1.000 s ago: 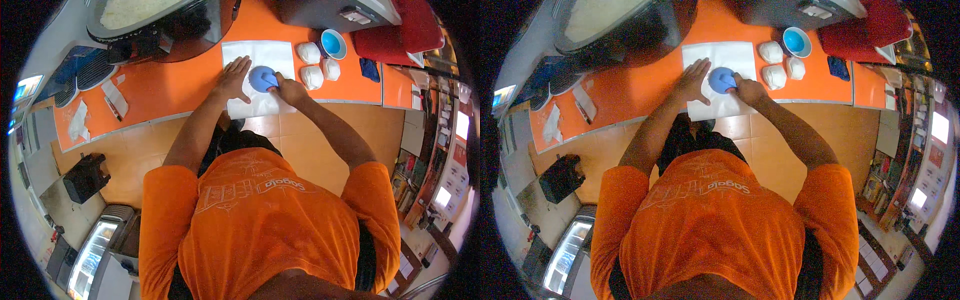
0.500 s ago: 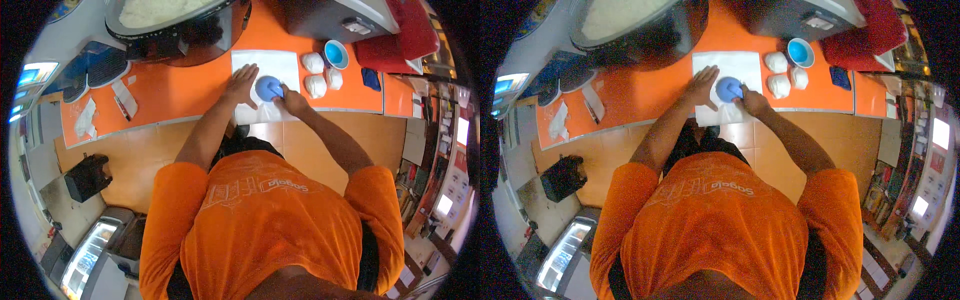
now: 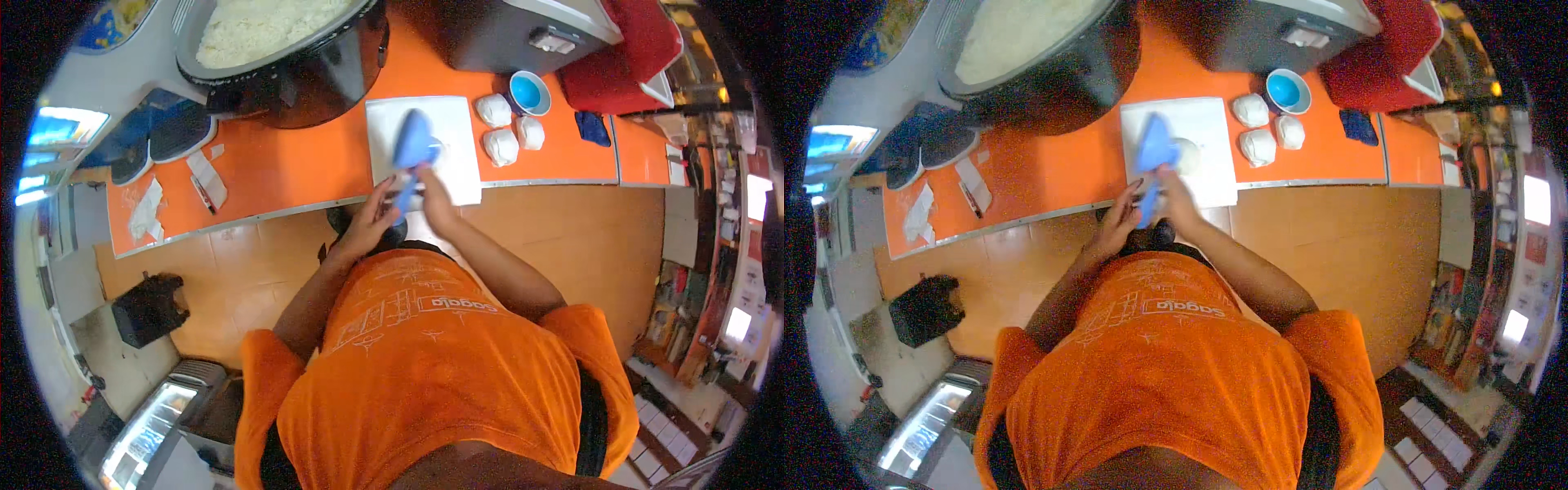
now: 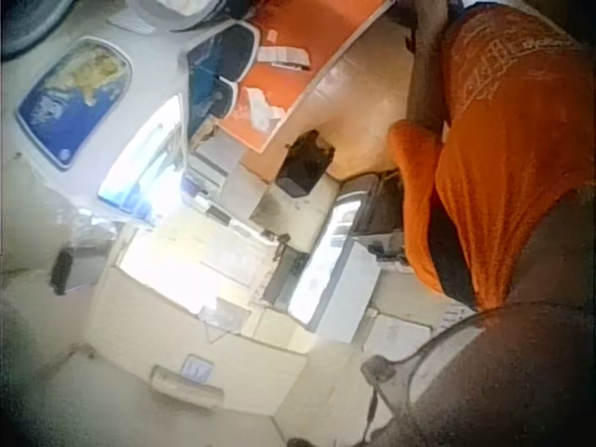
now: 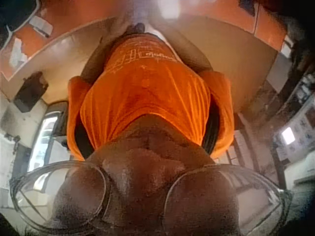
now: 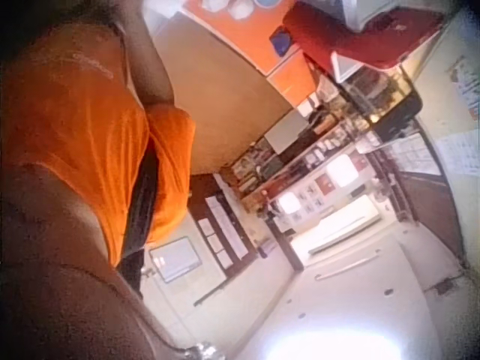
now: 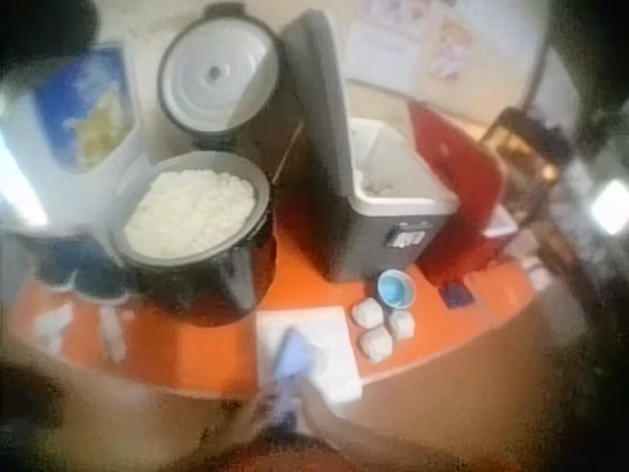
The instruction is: The person scoops cooked rice from a large rice cooker using a plastic scoop, places the rice into a small blue bowl to shape it, and then turns the shaped rice onto a piece of white paper, repeating this process to create multiple rounded portions of rice.
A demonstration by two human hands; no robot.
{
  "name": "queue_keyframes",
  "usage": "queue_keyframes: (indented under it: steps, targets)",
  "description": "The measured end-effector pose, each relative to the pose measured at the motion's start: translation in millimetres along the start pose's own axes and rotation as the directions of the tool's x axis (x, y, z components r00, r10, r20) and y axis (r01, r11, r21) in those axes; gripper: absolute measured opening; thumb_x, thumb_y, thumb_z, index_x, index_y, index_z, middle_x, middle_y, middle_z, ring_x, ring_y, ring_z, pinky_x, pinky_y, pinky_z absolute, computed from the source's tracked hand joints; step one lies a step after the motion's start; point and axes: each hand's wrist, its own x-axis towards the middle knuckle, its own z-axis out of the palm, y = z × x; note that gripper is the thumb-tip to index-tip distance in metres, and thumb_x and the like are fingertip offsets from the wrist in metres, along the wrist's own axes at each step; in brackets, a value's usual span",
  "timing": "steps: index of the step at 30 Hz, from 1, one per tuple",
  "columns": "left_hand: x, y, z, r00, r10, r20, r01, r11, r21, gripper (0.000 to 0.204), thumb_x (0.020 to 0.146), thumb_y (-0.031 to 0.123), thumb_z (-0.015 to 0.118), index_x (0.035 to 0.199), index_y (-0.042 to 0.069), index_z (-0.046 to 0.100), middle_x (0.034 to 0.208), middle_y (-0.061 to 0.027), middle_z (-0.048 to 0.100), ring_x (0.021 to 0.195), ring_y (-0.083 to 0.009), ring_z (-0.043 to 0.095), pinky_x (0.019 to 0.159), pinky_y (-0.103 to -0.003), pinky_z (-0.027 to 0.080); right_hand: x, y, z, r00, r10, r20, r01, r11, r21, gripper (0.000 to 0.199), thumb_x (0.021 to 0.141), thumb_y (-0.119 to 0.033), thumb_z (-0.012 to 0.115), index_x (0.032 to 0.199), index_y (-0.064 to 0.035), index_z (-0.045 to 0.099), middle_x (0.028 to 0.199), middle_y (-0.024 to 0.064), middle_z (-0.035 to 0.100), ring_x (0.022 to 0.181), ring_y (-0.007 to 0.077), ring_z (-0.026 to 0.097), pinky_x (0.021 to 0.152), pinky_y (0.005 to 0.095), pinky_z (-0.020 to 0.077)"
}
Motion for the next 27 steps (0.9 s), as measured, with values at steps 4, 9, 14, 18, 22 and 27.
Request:
queue_keyframes:
  steps: [4,9,14,18,22,27]
  targets:
    - [-28,-1,-20,0.964,-0.239,-0.117,0.259,0.944,0.206,0.018,0.100,0.018,0.051,0.107,0.002,0.053,0.072,-0.0035,0.057,0.063,-0.0188,0.055,0.058,-0.037,0.047,20,50,30,0.946,0.002,0.323,0.056,0.984,-0.171,0.044,0.101,-0.042,0.048,0.125,-0.0055,0.048,0.103,0.0075,0.053,0.094,0.0192,0.055,0.080,0.0332,0.0490]
    - [-39,-43,-105,0.759,0.234,-0.607,0.332,0.662,0.672,0.026,0.099,0.023,0.051,0.106,-0.002,0.051,0.073,-0.0133,0.057,0.063,-0.0311,0.058,0.058,-0.044,0.047,16,55,-67,0.720,-0.538,0.438,0.649,0.298,-0.701,0.046,0.084,-0.028,0.071,0.119,-0.0025,0.055,0.117,0.0191,0.055,0.110,0.0375,0.052,0.099,0.0461,0.0407]
    - [-18,-103,-210,0.671,0.267,-0.691,0.554,0.439,0.707,0.038,0.096,0.024,0.052,0.114,-0.009,0.047,0.109,-0.0310,0.055,0.093,-0.0482,0.058,0.077,-0.055,0.048,52,64,-157,0.610,-0.359,0.706,0.714,-0.138,-0.687,0.058,0.076,-0.024,0.075,0.128,-0.0085,0.054,0.127,0.0173,0.056,0.123,0.0361,0.049,0.104,0.0472,0.0390]
    - [12,-82,-195,0.650,0.410,-0.640,0.550,0.326,0.768,0.048,0.092,0.024,0.055,0.122,-0.011,0.043,0.114,-0.0334,0.052,0.105,-0.0491,0.054,0.083,-0.054,0.049,58,55,-164,0.543,-0.310,0.780,0.777,-0.167,-0.607,0.036,0.079,-0.023,0.072,0.111,-0.0084,0.064,0.120,0.0087,0.062,0.119,0.0307,0.053,0.103,0.0450,0.0424]
    - [5,-78,-191,0.628,0.549,-0.551,0.613,0.088,0.785,0.052,0.092,0.023,0.055,0.130,-0.009,0.040,0.116,-0.0337,0.051,0.112,-0.0460,0.051,0.091,-0.053,0.046,66,45,-162,0.542,-0.276,0.794,0.816,-0.052,-0.575,0.021,0.081,-0.018,0.073,0.099,-0.0090,0.069,0.116,0.0058,0.066,0.117,0.0274,0.056,0.100,0.0405,0.0455]
    - [14,-23,-87,0.703,0.684,-0.196,0.005,0.270,0.963,0.047,0.088,0.019,0.063,0.129,0.001,0.049,0.125,-0.0247,0.051,0.120,-0.0451,0.046,0.103,-0.053,0.037,67,43,-174,0.700,-0.344,0.626,0.704,0.190,-0.684,0.018,0.088,-0.020,0.067,0.094,-0.0028,0.068,0.100,0.0142,0.068,0.097,0.0308,0.065,0.085,0.0398,0.0519]
